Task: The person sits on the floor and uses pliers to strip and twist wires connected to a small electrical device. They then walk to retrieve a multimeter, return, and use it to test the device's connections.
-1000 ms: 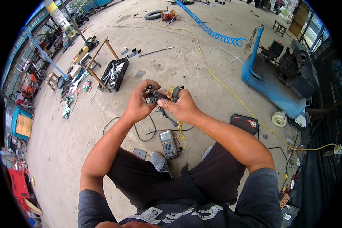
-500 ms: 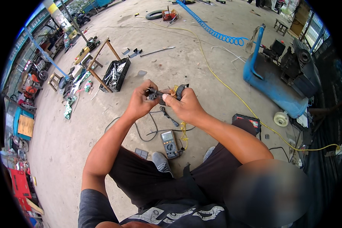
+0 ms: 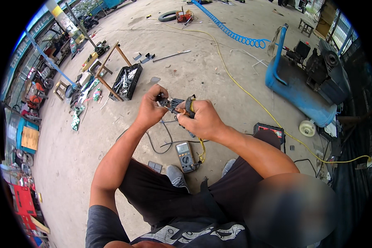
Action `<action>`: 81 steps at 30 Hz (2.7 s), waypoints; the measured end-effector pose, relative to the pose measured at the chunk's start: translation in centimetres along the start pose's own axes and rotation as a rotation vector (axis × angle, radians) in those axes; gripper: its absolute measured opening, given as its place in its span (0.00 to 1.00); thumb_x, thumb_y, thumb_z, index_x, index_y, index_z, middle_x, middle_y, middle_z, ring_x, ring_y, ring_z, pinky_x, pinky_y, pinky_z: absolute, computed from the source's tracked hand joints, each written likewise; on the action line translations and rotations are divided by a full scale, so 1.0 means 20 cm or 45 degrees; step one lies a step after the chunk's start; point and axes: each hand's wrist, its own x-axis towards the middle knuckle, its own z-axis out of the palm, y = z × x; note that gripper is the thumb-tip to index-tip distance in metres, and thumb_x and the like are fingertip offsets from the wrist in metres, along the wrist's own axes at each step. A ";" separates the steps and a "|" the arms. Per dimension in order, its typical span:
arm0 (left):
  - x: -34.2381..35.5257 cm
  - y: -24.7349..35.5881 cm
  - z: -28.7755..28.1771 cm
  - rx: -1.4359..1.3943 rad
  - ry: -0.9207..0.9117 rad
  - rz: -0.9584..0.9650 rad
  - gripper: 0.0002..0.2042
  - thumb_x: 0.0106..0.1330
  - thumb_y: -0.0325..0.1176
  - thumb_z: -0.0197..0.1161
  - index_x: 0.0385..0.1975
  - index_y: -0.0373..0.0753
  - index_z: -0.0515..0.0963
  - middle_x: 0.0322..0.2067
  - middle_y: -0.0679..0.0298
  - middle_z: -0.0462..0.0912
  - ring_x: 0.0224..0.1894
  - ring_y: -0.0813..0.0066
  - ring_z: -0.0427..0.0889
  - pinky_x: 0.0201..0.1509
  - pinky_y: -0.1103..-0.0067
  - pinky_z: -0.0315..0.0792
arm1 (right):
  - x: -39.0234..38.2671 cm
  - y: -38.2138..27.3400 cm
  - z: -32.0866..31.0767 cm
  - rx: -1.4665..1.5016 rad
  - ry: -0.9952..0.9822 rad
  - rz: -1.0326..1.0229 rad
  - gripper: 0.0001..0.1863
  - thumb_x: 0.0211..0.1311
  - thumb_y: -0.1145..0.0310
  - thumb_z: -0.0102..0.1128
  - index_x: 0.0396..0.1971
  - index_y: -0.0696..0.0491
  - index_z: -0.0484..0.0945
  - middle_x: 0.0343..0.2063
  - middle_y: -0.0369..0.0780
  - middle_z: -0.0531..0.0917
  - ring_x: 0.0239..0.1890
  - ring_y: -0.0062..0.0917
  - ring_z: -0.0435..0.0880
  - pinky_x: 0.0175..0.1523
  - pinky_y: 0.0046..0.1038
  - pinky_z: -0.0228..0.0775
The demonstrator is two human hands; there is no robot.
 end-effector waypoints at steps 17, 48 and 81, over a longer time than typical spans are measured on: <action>0.00 0.09 0.01 0.288 0.028 0.085 0.13 0.40 0.15 0.63 0.26 0.35 0.71 0.27 0.59 0.69 0.30 0.63 0.71 0.33 0.76 0.66 | -0.02 -0.03 0.01 0.111 -0.014 0.212 0.08 0.57 0.72 0.58 0.31 0.63 0.79 0.16 0.37 0.80 0.18 0.18 0.80 0.25 0.24 0.71; -0.03 -0.07 0.11 -0.371 -0.149 -0.103 0.10 0.44 0.16 0.65 0.25 0.34 0.74 0.26 0.63 0.73 0.32 0.74 0.72 0.35 0.79 0.64 | 0.07 0.01 -0.02 -0.043 -0.004 0.137 0.13 0.66 0.72 0.53 0.45 0.62 0.80 0.24 0.33 0.78 0.24 0.11 0.72 0.28 0.20 0.65; -0.04 -0.08 0.11 -0.272 -0.257 -0.186 0.10 0.54 0.18 0.67 0.30 0.36 0.73 0.27 0.72 0.76 0.32 0.88 0.71 0.34 0.86 0.67 | 0.09 0.04 -0.03 -0.243 -0.014 0.022 0.12 0.58 0.74 0.54 0.38 0.62 0.81 0.20 0.36 0.78 0.24 0.15 0.71 0.31 0.24 0.66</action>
